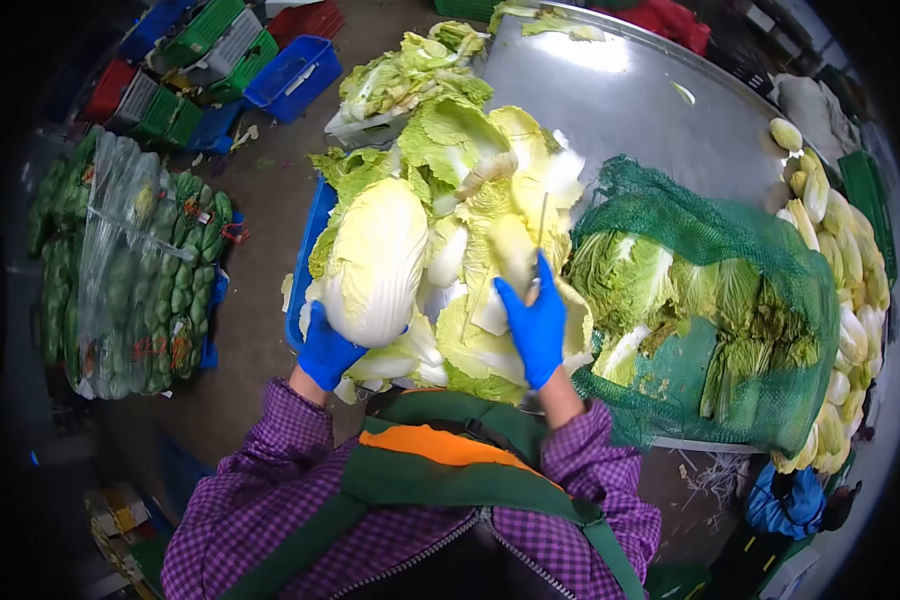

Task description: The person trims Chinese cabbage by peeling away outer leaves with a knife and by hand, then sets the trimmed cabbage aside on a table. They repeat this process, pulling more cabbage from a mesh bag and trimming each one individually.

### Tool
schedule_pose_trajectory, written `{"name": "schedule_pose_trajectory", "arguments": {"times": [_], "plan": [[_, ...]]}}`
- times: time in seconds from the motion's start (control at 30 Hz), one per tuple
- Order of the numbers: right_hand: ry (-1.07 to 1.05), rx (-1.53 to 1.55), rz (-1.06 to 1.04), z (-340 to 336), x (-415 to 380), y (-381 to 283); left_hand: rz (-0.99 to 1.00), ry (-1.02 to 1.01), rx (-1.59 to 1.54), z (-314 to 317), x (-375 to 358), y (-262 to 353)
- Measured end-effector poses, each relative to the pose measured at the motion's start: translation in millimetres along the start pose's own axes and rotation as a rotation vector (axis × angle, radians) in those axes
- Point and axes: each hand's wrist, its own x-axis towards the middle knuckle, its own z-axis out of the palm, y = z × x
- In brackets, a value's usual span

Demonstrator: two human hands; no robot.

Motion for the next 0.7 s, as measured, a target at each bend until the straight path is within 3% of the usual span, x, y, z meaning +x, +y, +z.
{"name": "schedule_pose_trajectory", "arguments": {"times": [0.03,0.07,0.1,0.17,0.2,0.23,0.3,0.37,0.43,0.47,0.5,0.6,0.67,0.7], "plan": [[-0.144,0.245,0.244,-4,-15,-52,-0.018,-0.115,0.127,-9,1,-2],[-0.267,0.381,0.307,1,-25,-67,-0.034,0.039,0.177,11,5,-8],[-0.389,0.517,0.367,5,-32,-77,-0.03,0.032,0.173,20,13,-18],[-0.427,0.378,0.152,15,-43,-88,0.012,0.101,0.435,36,29,-36],[-0.341,0.314,0.056,18,-41,-88,0.03,0.097,0.442,44,33,-43],[-0.327,0.313,0.057,10,-38,-87,0.02,0.086,0.444,44,34,-46],[-0.545,0.384,0.35,-12,-28,-88,0.004,0.109,0.426,46,35,-50],[-0.516,0.413,0.306,-13,-30,-73,-0.008,0.115,0.436,44,30,-49],[-0.311,0.38,0.336,-23,-23,-65,-0.078,0.063,0.509,37,23,-47],[-0.336,0.54,0.287,-34,-13,-60,-0.076,0.064,0.51,36,17,-50],[-0.253,0.619,0.337,-40,0,-49,-0.084,0.027,0.33,38,9,-53],[-0.197,0.399,0.392,-61,10,-40,-0.137,-0.085,0.048,24,17,-45],[-0.004,-0.066,0.139,-62,0,-38,-0.137,-0.332,-0.134,18,16,-38],[-0.01,-0.069,0.129,-60,-6,-44,-0.126,-0.336,-0.136,18,16,-39]]}}
